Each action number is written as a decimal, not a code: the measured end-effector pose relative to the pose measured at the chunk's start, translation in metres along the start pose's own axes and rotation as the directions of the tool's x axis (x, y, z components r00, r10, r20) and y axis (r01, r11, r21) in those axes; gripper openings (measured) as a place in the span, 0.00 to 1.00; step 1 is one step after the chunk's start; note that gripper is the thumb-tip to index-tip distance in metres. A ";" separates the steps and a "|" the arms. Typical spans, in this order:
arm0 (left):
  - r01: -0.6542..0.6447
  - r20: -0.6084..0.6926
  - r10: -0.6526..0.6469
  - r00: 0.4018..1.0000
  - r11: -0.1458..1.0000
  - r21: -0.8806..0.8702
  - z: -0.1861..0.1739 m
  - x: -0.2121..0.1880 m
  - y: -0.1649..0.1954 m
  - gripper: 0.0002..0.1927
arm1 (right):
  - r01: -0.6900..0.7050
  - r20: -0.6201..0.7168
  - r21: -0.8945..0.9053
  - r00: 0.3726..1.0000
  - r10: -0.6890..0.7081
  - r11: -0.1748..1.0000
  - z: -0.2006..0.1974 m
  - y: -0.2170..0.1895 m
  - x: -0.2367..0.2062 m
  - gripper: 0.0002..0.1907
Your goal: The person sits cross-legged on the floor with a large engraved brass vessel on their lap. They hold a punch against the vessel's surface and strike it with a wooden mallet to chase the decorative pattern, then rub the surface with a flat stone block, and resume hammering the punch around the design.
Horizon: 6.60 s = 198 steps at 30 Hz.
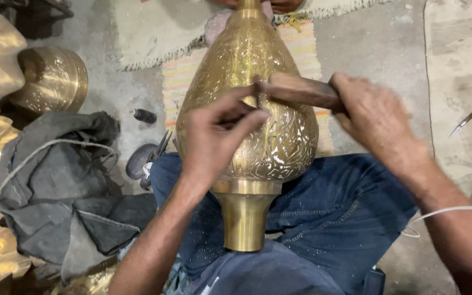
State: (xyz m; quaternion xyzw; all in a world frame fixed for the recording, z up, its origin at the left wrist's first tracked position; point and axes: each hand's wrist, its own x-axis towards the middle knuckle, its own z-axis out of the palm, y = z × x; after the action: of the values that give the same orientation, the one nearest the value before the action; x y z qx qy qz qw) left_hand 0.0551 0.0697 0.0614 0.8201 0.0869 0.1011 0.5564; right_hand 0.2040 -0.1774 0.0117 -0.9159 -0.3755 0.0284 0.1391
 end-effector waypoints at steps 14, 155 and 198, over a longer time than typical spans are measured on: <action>-0.134 0.215 0.079 0.974 0.957 0.258 0.001 0.022 -0.012 0.18 | -0.017 -0.292 0.013 0.956 0.020 1.000 -0.021 -0.001 0.000 0.15; -0.256 0.292 0.184 0.938 0.939 0.228 -0.006 0.027 0.008 0.21 | 0.105 -0.064 0.090 0.993 -0.099 0.990 -0.031 0.029 -0.022 0.15; -0.222 0.338 0.142 0.930 0.952 0.212 -0.007 0.032 0.003 0.22 | -0.080 -0.197 0.490 0.960 0.200 0.868 -0.020 0.027 -0.026 0.07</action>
State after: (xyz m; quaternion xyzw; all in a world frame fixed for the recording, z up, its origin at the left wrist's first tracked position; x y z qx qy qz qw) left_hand 0.0843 0.0831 0.0694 0.8928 -0.0693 0.0073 0.4449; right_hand 0.2062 -0.2185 0.0221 -0.8747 -0.2692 0.0188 0.4027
